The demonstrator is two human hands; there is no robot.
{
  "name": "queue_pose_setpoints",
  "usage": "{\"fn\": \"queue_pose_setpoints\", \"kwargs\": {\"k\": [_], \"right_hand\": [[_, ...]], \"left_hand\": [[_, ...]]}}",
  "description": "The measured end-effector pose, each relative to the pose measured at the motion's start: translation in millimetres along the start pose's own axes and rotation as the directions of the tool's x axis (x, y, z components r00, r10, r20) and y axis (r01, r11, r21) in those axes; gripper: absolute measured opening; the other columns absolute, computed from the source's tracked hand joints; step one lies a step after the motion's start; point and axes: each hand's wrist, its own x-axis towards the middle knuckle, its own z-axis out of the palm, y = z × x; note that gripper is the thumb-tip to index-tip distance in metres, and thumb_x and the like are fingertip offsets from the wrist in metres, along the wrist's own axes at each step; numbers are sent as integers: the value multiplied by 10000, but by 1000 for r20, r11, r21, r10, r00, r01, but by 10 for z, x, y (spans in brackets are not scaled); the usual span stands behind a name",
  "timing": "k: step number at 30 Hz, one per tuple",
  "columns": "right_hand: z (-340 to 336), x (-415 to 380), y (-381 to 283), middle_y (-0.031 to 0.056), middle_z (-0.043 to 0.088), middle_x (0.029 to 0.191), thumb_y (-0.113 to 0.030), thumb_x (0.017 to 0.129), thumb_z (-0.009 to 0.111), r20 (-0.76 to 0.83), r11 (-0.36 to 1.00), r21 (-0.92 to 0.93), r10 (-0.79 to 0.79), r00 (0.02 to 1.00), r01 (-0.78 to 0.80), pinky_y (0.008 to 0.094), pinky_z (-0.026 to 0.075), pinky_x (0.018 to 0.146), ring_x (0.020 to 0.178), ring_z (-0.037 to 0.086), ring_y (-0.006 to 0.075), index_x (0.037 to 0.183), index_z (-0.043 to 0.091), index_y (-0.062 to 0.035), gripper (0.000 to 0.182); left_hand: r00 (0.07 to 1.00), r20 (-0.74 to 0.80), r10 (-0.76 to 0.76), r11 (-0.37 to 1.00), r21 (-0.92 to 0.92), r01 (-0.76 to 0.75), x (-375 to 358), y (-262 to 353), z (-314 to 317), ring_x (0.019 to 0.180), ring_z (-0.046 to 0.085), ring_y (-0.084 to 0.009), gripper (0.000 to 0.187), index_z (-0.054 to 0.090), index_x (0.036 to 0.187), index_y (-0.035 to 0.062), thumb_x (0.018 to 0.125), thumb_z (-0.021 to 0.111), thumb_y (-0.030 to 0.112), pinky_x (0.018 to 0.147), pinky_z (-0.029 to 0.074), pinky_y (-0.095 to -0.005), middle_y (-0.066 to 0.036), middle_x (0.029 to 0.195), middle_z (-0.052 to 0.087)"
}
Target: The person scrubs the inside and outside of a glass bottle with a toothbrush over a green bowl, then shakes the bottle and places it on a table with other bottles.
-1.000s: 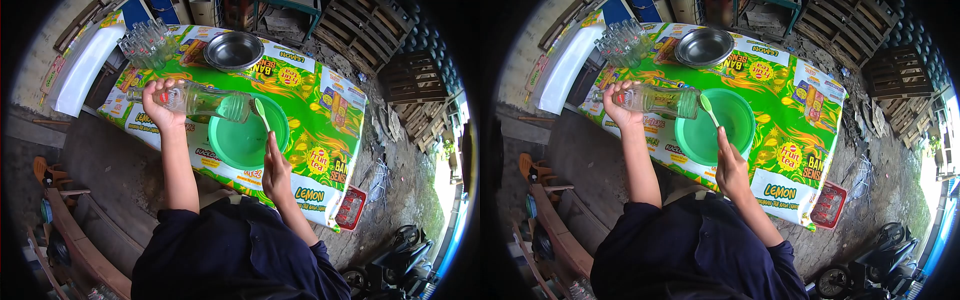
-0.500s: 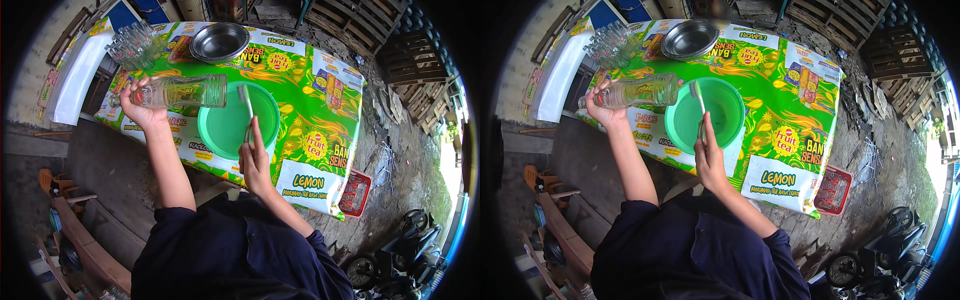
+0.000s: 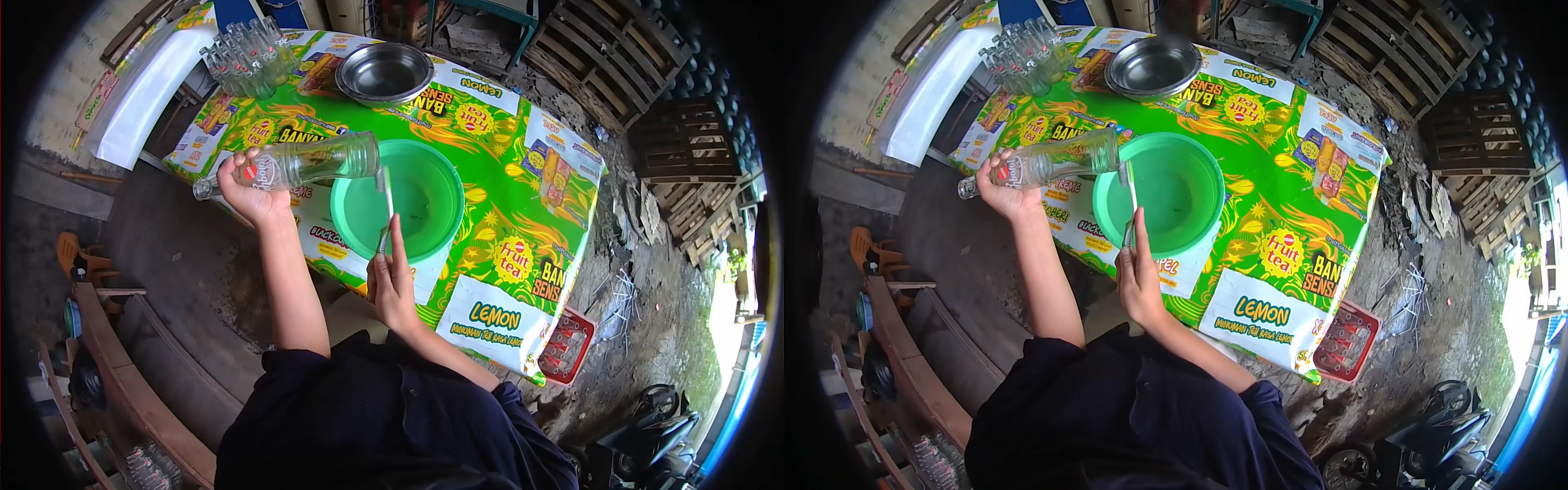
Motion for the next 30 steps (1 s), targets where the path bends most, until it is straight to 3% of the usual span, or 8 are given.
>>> {"fn": "queue_pose_setpoints", "kwargs": {"k": [1, 8, 12, 15, 19, 23, 26, 30], "right_hand": [[-36, 15, 1, -19, 354, 564, -54, 943, 308, 96, 969, 119, 207, 974, -218, 215, 300, 390, 425, 307, 67, 1434, 77, -168, 554], [335, 198, -56, -32, 270, 608, -115, 954, 321, 270, 935, 312, 85, 959, -171, 199, 253, 380, 451, 241, 68, 1432, 64, -226, 554], [638, 371, 171, -24, 302, 626, -119, 948, 340, 268, 936, 189, 242, 933, -297, 204, 246, 367, 450, 265, 67, 1429, 80, -254, 563], [1031, 274, 202, -23, 310, 628, -150, 948, 346, 265, 968, 187, 118, 957, -171, 203, 238, 366, 437, 257, 65, 1429, 78, -255, 560], [1437, 335, 594, -24, 316, 641, -149, 948, 338, 352, 898, 53, 393, 849, -438, 199, 258, 403, 465, 277, 67, 1424, 103, -293, 551], [1819, 288, 599, -32, 309, 634, -151, 939, 348, 388, 945, 49, 281, 878, -324, 195, 261, 398, 474, 280, 62, 1424, 107, -291, 559], [2004, 358, 920, -37, 306, 628, -147, 936, 347, 468, 824, -135, 543, 697, -550, 190, 264, 402, 477, 280, 61, 1426, 102, -278, 564], [2122, 404, 961, -40, 302, 622, -155, 931, 368, 340, 886, -56, 450, 826, -460, 186, 267, 412, 488, 282, 58, 1428, 102, -257, 574]], "left_hand": [[1000, 13, -15, 1000, -25, 15, 37, 47, -51, 717, 521, -179, 129, 472, 663, 105, 744, 522, 191, 736, 435, -349, -19, 675, 492], [997, 69, 46, 998, -33, -44, 175, 584, -474, 718, 524, -174, 126, 480, 678, 118, 769, 525, 193, 745, 450, -393, -3, 674, 504], [985, 37, 171, 985, -9, -171, 264, 1014, -647, 674, 525, -173, 62, 504, 713, 131, 771, 524, 141, 726, 455, -388, 13, 653, 500], [958, -6, 286, 958, 36, -286, 326, 1343, -751, 670, 529, -173, 46, 510, 726, 135, 768, 528, 128, 714, 456, -385, 13, 650, 500], [934, -28, 357, 933, 49, -355, 446, 1712, -913, 681, 524, -179, 41, 500, 779, 132, 771, 539, 121, 723, 458, -399, 3, 660, 497], [888, -39, 458, 886, 96, -453, 609, 1975, -1135, 621, 519, -189, 116, 430, 811, 70, 751, 529, 63, 650, 486, -390, -48, 645, 486], [894, -66, 443, 896, 61, -439, 703, 2112, -1247, 603, 524, -195, 114, 427, 806, 48, 746, 524, 41, 650, 499, -393, -60, 635, 489], [843, 70, 533, 825, 179, -536, 779, 2347, -1432, 565, 527, -199, 111, 435, 797, 33, 733, 513, -12, 634, 497, -383, -78, 618, 497]]}}
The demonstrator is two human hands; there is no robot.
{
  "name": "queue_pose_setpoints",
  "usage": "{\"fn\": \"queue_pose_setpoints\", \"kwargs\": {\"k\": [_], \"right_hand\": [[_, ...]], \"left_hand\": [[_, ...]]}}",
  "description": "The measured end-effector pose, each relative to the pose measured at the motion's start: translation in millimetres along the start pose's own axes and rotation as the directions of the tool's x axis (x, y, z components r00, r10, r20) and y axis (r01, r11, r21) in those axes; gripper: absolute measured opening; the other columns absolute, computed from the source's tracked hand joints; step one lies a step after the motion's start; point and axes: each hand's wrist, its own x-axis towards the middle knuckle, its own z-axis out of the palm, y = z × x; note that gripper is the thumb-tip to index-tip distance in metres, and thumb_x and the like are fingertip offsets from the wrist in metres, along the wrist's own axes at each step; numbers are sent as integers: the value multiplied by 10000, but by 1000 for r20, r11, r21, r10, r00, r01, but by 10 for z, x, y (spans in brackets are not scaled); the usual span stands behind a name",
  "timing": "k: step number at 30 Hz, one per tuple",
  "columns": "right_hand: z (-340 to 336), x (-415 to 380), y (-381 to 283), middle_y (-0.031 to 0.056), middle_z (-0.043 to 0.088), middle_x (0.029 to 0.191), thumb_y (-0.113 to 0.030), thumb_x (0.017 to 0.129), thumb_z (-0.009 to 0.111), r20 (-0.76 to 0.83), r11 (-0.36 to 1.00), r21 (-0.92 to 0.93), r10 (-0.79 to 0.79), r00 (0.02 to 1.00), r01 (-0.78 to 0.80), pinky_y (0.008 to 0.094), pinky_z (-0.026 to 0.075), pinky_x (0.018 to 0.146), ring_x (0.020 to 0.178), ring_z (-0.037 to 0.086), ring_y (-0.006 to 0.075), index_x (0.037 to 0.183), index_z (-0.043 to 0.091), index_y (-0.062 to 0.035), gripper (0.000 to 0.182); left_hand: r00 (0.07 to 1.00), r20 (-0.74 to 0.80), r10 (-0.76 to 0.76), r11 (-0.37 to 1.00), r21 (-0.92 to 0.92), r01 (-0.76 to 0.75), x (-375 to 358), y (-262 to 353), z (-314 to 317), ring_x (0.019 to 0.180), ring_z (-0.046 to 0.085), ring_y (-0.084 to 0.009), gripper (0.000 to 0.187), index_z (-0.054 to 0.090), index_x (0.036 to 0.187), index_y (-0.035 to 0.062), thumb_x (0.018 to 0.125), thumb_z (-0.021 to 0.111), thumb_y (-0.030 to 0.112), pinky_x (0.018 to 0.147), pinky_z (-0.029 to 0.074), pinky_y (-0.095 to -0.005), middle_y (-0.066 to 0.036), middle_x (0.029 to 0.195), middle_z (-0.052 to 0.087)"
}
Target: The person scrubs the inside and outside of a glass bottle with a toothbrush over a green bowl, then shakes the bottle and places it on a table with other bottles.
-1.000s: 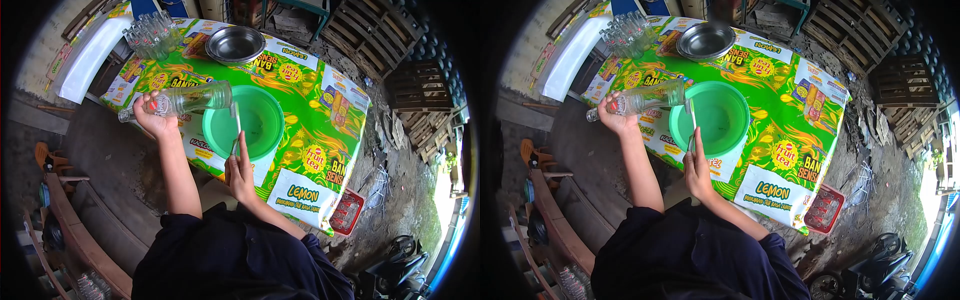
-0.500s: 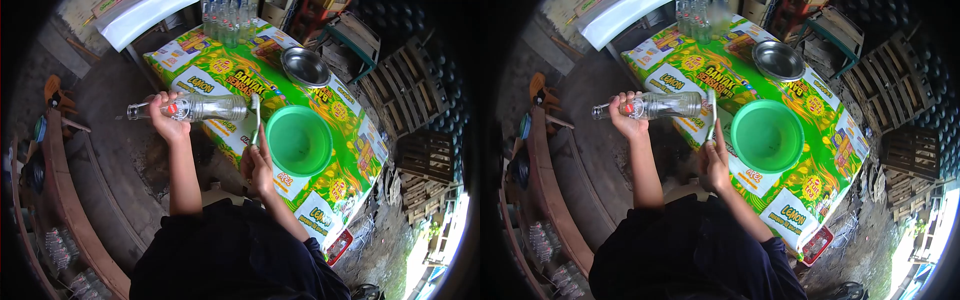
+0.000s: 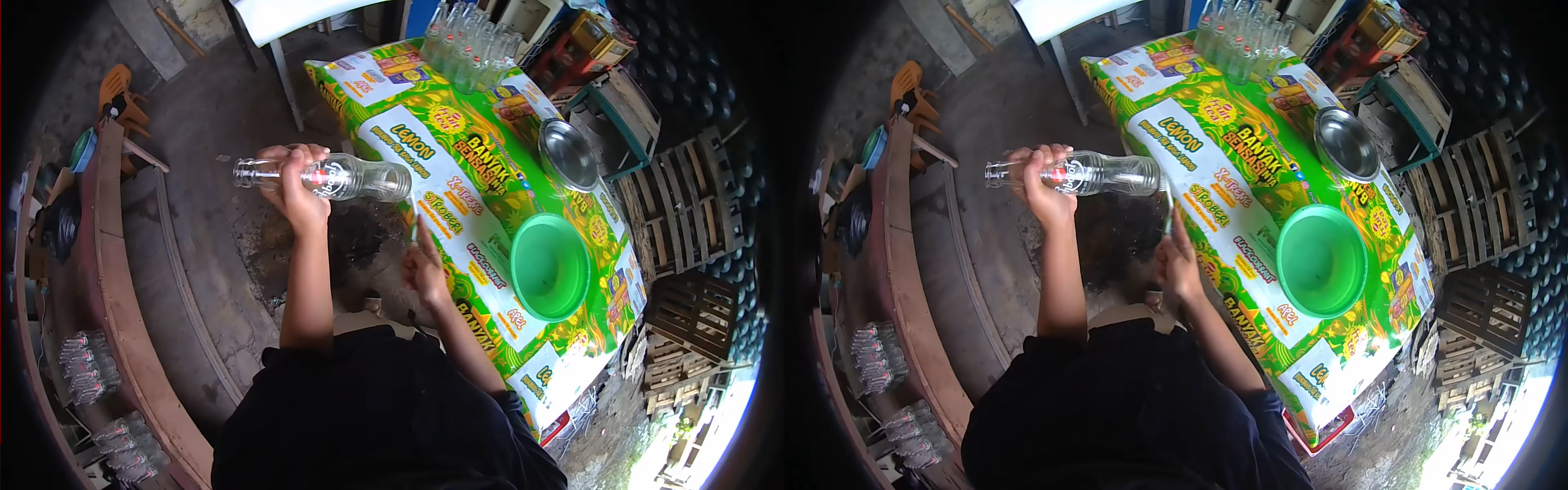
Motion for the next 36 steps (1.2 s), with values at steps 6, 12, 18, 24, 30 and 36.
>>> {"fn": "queue_pose_setpoints", "kwargs": {"k": [6, 12, 18, 24, 30, 36], "right_hand": [[-166, -90, 145, -38, 284, 602, -159, 938, 350, -71, 997, 37, 70, 995, -68, 199, 252, 403, 452, 269, 58, 1426, 116, -260, 550], [-173, -227, 27, -32, 325, 598, -102, 934, 343, -115, 995, -95, -30, 993, 19, 178, 263, 389, 439, 274, 49, 1426, 125, -260, 561], [-44, -367, -219, -56, 302, 576, -86, 935, 336, -84, 967, -235, -124, 989, 101, 178, 260, 387, 436, 270, 32, 1429, 125, -230, 557], [-125, -409, -216, -44, 322, 590, -88, 930, 340, -108, 932, -319, -214, 971, 170, 177, 234, 384, 440, 267, 36, 1429, 135, -204, 551], [-172, -419, -245, -47, 324, 585, -79, 923, 348, -151, 935, -313, -222, 963, 166, 176, 241, 386, 442, 278, 37, 1427, 147, -201, 556], [-133, -420, -269, -56, 317, 562, -77, 931, 328, -176, 906, -379, -269, 947, 187, 186, 258, 391, 434, 272, 43, 1428, 150, -197, 542]], "left_hand": [[953, 280, -116, 914, 405, -8, 175, 110, -708, 615, 557, -182, 112, 450, 797, 21, 748, 502, -66, 631, 481, -337, -106, 660, 540], [973, 209, -102, 817, 576, -38, 390, -23, -1415, 632, 584, -125, 87, 503, 767, 14, 759, 535, -67, 617, 470, -251, -71, 653, 584], [984, 103, -144, 837, 544, 65, 499, -32, -1538, 629, 570, -109, 127, 512, 736, 35, 709, 559, -79, 599, 460, -253, -44, 671, 568], [974, 184, -134, 837, 547, 12, 572, 165, -1541, 636, 567, -101, 55, 546, 740, 28, 723, 576, -15, 612, 459, -242, -27, 666, 581], [968, 194, -161, 733, 680, -14, 501, 108, -1735, 618, 564, -108, 76, 528, 733, 50, 746, 569, -13, 599, 456, -263, -33, 678, 589], [956, 237, -172, 649, 757, -71, 345, 90, -1597, 650, 561, -104, 142, 519, 772, 55, 703, 590, -47, 610, 461, -249, -29, 671, 568]]}}
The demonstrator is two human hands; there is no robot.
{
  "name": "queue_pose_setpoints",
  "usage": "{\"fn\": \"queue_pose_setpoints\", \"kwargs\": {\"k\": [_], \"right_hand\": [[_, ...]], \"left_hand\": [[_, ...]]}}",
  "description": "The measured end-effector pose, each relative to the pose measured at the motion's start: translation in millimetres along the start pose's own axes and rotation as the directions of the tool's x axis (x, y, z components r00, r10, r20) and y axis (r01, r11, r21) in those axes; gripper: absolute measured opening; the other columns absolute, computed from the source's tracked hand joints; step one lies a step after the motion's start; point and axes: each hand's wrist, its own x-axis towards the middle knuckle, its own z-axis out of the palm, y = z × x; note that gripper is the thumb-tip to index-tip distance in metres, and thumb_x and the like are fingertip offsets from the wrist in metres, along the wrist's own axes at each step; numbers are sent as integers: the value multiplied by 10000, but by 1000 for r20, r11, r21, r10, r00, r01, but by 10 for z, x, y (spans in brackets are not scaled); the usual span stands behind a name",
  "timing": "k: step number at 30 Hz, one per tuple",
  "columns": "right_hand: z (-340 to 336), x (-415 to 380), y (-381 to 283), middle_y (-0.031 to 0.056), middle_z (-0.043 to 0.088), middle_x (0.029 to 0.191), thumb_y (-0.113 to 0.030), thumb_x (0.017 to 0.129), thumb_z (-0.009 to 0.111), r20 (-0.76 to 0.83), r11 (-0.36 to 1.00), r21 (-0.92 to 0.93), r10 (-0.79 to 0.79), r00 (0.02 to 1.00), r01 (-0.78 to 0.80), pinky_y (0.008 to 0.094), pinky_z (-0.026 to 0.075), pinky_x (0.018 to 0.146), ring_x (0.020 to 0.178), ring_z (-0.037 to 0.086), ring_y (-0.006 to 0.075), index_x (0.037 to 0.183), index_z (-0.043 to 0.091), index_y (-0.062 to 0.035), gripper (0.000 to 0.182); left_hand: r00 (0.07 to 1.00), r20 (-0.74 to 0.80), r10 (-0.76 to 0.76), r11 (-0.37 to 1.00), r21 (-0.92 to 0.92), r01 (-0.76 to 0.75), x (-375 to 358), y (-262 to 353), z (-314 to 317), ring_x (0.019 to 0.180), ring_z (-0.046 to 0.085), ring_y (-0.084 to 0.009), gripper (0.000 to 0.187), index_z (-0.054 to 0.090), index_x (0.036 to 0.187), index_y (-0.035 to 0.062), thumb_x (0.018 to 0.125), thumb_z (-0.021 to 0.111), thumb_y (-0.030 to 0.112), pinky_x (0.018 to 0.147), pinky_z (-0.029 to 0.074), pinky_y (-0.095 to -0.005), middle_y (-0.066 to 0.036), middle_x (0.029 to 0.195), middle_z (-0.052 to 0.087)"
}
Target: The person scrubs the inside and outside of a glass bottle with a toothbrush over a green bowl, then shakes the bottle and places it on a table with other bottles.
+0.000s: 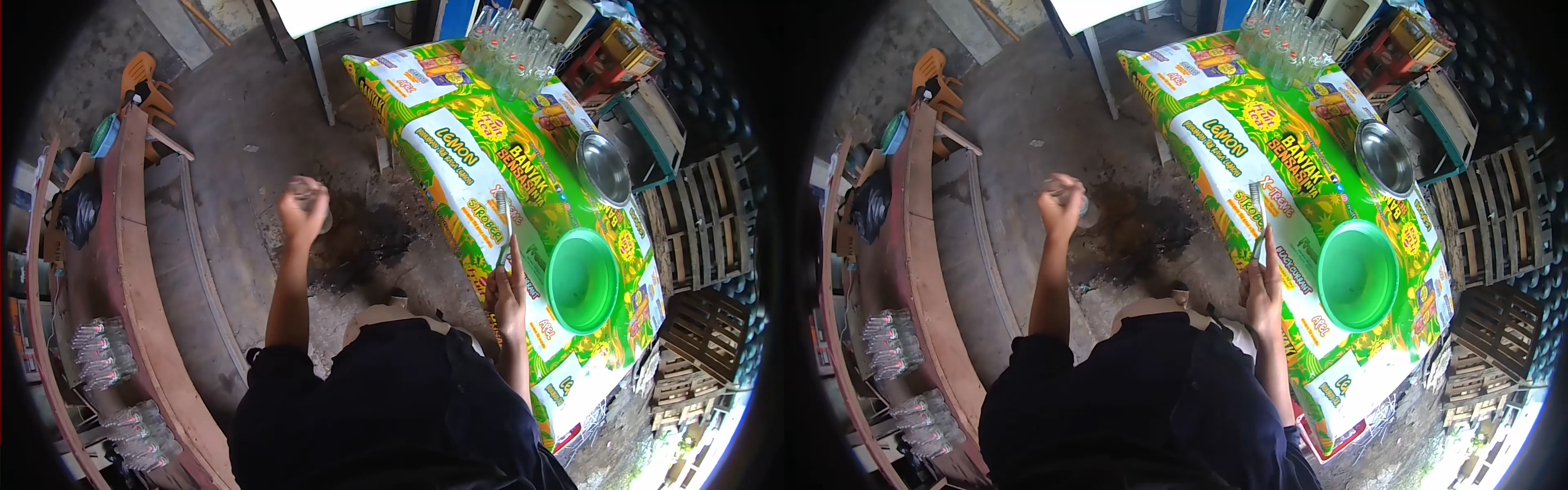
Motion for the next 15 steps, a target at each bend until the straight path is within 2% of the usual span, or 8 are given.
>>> {"fn": "queue_pose_setpoints", "kwargs": {"k": [3, 5, 6, 7, 9, 11, 12, 15], "right_hand": [[0, 0, 0, -52, 315, 558, -83, 934, 327, 5, 1000, -19, -22, 1000, 22, 195, 262, 386, 429, 274, 42, 1429, 144, -179, 536], [-11, 61, 17, -51, 313, 556, -87, 936, 325, -3, 999, -15, -30, 1000, 30, 198, 263, 383, 427, 276, 43, 1428, 142, -174, 532], [5, 55, -1, -49, 313, 552, -83, 936, 324, -2, 999, -9, -51, 999, 51, 201, 263, 382, 422, 272, 44, 1428, 144, -178, 533], [-11, 65, -6, -49, 314, 551, -82, 936, 324, -6, 998, -26, -61, 998, 61, 201, 263, 381, 421, 271, 44, 1428, 144, -178, 533], [5, 66, 16, -48, 316, 549, -81, 936, 324, -12, 996, -43, -77, 997, 77, 202, 263, 381, 419, 268, 44, 1428, 145, -178, 533], [38, 79, -12, -48, 318, 545, -81, 935, 326, -25, 996, -47, -77, 997, 75, 202, 264, 380, 419, 269, 43, 1428, 148, -172, 531], [31, 53, -16, -48, 319, 546, -81, 935, 328, -27, 997, -34, -68, 997, 68, 201, 265, 380, 420, 269, 42, 1427, 149, -171, 532], [43, 23, -20, -45, 334, 565, -78, 933, 335, -44, 997, -59, -59, 997, 57, 197, 268, 384, 430, 272, 38, 1427, 152, -172, 536]], "left_hand": [[939, -171, -299, 788, -599, 142, 171, -42, -111, 626, 564, -111, 117, 523, 749, 47, 720, 592, -43, 589, 459, -244, -34, 683, 581], [989, 60, -136, 989, -42, 139, 102, 60, -41, 614, 560, -122, 111, 518, 752, 40, 720, 580, -45, 576, 462, -253, -50, 679, 579], [982, 107, 153, 966, 195, -172, 124, -12, -17, 588, 555, -123, 128, 509, 774, 34, 722, 565, -69, 547, 457, -248, -63, 674, 574], [998, 12, -57, 985, -165, 58, 179, -96, -91, 636, 564, -113, 123, 506, 799, 33, 741, 563, -60, 576, 463, -247, -52, 689, 574], [967, -117, -226, 797, -593, 115, 269, -185, -117, 644, 562, -103, 138, 519, 815, 36, 734, 575, -61, 589, 466, -246, -46, 715, 581], [993, 42, -112, 991, -67, 115, 183, -178, -40, 615, 554, -109, 133, 522, 818, 33, 730, 580, -48, 585, 472, -256, -48, 709, 577], [997, 49, -65, 998, -5, 65, 191, -227, -39, 609, 558, -116, 104, 526, 802, 33, 736, 587, -20, 576, 469, -257, -41, 693, 574], [973, -71, -219, 841, -520, 151, 323, -339, -122, 610, 537, -83, 132, 519, 796, 26, 724, 584, -62, 573, 442, -221, -43, 738, 593]]}}
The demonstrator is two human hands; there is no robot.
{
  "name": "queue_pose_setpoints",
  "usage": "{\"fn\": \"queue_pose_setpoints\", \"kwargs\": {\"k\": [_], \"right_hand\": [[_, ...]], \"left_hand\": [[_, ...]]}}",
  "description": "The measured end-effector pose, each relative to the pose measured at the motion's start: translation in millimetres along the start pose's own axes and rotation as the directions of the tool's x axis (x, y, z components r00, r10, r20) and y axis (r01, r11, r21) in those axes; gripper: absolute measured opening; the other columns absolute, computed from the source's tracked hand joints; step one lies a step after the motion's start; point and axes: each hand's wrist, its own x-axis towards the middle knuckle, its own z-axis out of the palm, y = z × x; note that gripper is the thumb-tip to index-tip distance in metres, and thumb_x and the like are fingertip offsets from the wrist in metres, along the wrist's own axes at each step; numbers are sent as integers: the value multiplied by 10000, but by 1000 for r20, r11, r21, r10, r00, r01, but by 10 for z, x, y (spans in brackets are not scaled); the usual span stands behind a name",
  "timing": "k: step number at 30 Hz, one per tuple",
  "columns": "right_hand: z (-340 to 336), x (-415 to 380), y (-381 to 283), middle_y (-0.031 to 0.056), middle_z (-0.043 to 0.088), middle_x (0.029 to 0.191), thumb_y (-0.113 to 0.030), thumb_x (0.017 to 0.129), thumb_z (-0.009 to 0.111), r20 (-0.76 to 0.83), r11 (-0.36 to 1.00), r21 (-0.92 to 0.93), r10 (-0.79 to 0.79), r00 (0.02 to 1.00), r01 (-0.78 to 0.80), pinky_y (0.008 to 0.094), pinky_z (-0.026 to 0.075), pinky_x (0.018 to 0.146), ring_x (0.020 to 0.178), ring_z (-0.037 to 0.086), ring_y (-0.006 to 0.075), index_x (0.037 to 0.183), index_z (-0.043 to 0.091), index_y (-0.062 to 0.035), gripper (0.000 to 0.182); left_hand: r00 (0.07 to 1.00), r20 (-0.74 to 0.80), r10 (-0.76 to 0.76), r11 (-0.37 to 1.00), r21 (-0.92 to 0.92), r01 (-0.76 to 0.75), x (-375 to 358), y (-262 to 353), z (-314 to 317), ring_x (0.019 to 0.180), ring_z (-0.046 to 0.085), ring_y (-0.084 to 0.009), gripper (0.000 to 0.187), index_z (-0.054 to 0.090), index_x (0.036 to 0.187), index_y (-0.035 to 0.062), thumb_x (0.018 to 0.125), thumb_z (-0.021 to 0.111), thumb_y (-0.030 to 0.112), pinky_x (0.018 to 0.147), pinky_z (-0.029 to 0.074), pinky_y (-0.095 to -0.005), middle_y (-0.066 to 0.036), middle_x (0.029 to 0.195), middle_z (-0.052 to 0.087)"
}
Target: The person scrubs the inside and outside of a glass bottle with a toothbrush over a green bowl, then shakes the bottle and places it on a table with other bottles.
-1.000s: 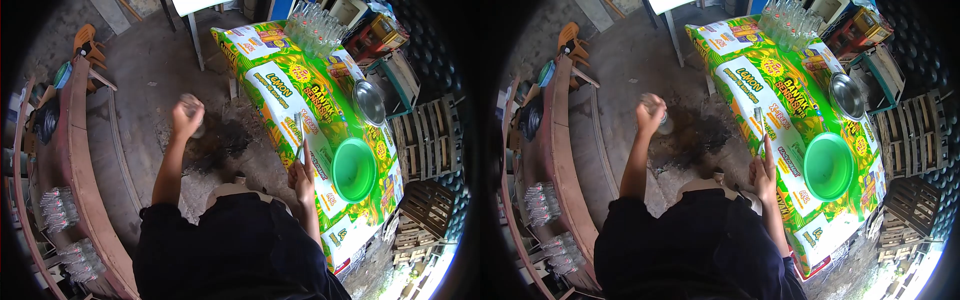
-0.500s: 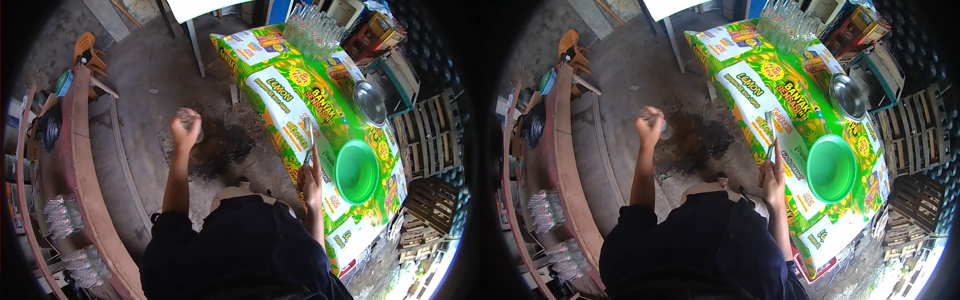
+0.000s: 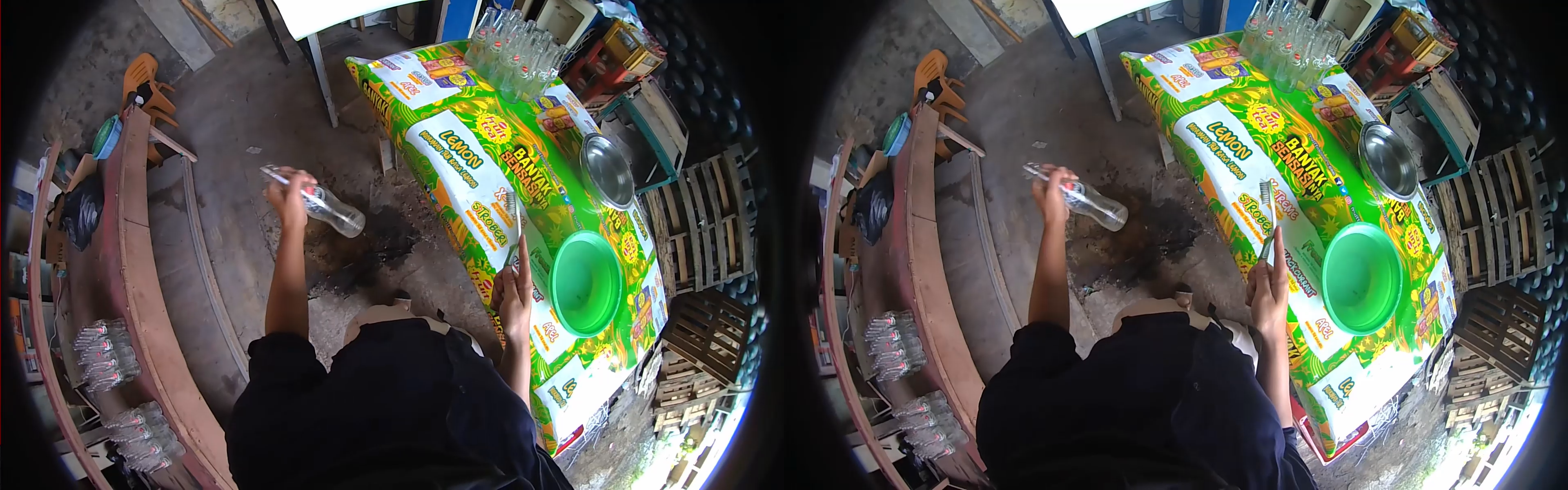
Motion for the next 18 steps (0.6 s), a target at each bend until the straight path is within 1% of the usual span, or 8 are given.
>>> {"fn": "queue_pose_setpoints", "kwargs": {"k": [2, 3, 4, 6, 8, 12, 14, 18], "right_hand": [[-19, 26, 16, -44, 339, 572, -79, 932, 337, -11, 998, -53, -25, 1000, 24, 195, 271, 385, 433, 272, 37, 1427, 150, -173, 538], [-28, 24, 23, -42, 341, 574, -74, 930, 335, -8, 1000, 18, -21, 1000, 21, 194, 277, 383, 433, 280, 37, 1428, 148, -168, 540], [-41, 42, 16, -43, 341, 573, -72, 929, 334, -10, 999, 8, -34, 999, 35, 194, 279, 384, 434, 282, 37, 1428, 148, -166, 541], [-42, 24, 25, -44, 342, 572, -67, 926, 333, -13, 999, -5, -47, 999, 47, 193, 284, 386, 436, 288, 38, 1427, 147, -162, 543], [-35, 38, 14, -46, 339, 558, -63, 923, 330, -16, 999, -23, -39, 999, 39, 194, 290, 395, 439, 295, 37, 1427, 148, -154, 544], [-54, 35, 43, -43, 336, 572, -79, 930, 343, -30, 998, -38, -47, 998, 46, 185, 258, 388, 443, 280, 32, 1426, 152, -158, 537], [-37, 65, 37, -41, 337, 582, -84, 933, 349, -37, 998, -39, -57, 998, 55, 180, 241, 383, 444, 272, 31, 1426, 154, -164, 537], [-64, 27, 5, -47, 327, 564, -80, 929, 346, -38, 999, -38, -37, 999, 35, 177, 249, 384, 437, 271, 34, 1427, 145, -169, 544]], "left_hand": [[970, 217, 107, 749, 624, -222, -85, -110, 26, 592, 531, -99, 116, 512, 781, 36, 722, 583, -33, 572, 452, -241, -45, 708, 577], [962, 237, 138, 690, 673, -265, -91, -57, 59, 598, 543, -107, 111, 510, 783, 31, 729, 586, -28, 584, 460, -250, -42, 703, 572], [998, 53, -24, 912, 410, 0, 13, -65, -80, 653, 583, -124, 130, 556, 811, -9, 718, 617, 59, 628, 477, -252, -51, 702, 608], [1000, -2, -8, 1000, 4, 8, 80, -132, -118, 646, 578, -115, 121, 557, 808, -8, 714, 617, 40, 617, 473, -245, -48, 705, 609], [960, 239, 148, 726, 633, -270, -48, -63, 143, 584, 553, -112, 65, 537, 764, 18, 719, 570, -17, 562, 465, -250, -49, 676, 589], [1000, -18, -5, 990, 141, 8, 200, -124, -77, 668, 592, -121, 133, 565, 813, 4, 707, 622, 59, 630, 476, -263, -40, 706, 607], [946, 261, 194, 626, 709, -324, 111, -10, 173, 612, 581, -130, 65, 555, 767, 25, 712, 589, 14, 589, 474, -261, -40, 693, 597], [997, -78, -13, 995, -100, 6, 314, -2, 2, 613, 557, -85, 107, 542, 796, 24, 723, 585, -42, 555, 458, -239, -41, 724, 600]]}}
